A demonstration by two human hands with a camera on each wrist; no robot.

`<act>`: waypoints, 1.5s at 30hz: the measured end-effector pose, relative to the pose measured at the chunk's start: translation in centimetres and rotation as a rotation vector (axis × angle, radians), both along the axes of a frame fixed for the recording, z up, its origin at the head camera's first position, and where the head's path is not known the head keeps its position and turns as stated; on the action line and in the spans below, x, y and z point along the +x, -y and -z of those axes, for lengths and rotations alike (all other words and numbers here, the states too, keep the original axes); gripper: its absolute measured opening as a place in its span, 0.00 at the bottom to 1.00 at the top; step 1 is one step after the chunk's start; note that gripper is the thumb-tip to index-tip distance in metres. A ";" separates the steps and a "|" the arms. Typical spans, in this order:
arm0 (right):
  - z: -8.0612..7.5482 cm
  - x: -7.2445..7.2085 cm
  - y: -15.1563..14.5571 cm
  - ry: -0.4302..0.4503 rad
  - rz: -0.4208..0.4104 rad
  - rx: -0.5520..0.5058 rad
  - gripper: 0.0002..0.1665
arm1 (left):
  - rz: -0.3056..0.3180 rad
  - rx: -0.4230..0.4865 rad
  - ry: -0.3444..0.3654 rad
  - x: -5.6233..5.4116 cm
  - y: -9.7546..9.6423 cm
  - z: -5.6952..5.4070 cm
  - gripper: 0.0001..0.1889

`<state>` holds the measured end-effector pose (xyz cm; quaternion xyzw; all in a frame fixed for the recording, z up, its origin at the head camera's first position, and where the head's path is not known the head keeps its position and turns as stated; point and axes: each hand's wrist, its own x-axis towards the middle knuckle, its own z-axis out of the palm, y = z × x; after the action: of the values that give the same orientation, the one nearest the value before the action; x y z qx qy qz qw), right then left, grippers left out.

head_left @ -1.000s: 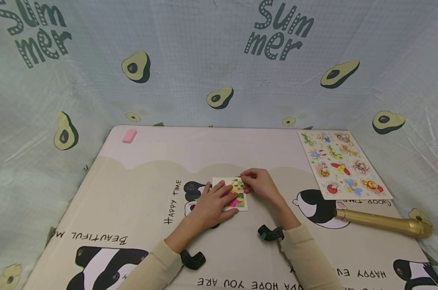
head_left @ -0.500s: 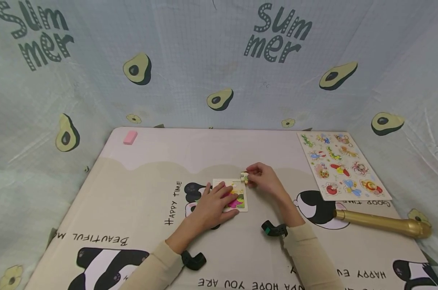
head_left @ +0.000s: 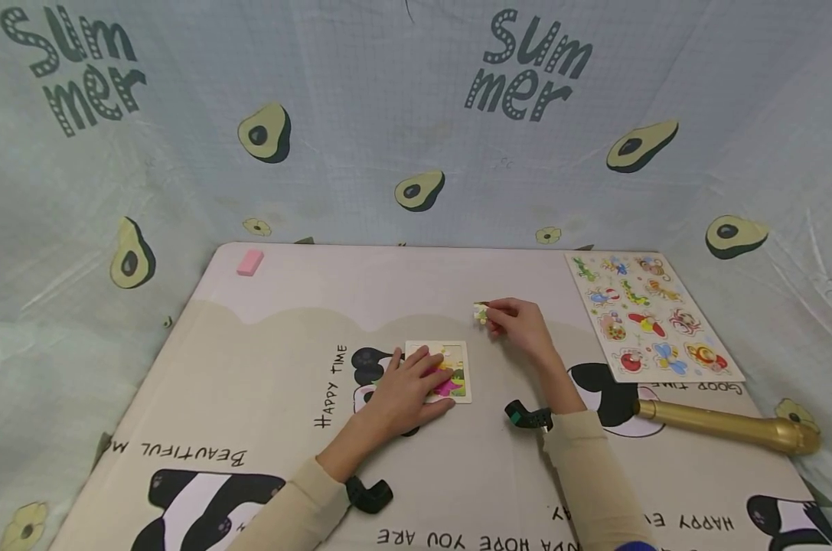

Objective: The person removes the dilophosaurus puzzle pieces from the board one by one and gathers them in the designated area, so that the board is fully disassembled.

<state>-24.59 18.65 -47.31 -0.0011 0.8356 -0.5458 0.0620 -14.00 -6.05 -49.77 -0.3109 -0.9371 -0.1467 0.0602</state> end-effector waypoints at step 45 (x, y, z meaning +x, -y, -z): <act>1.2 -0.2 -6.8 -0.050 0.469 0.192 0.18 | -0.002 0.004 0.005 -0.2 0.0 0.3 0.27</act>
<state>-24.82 25.45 -48.46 0.1851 0.8622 -0.4634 -0.0870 -14.16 -6.08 -50.09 -0.3093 -0.9373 -0.1494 0.0588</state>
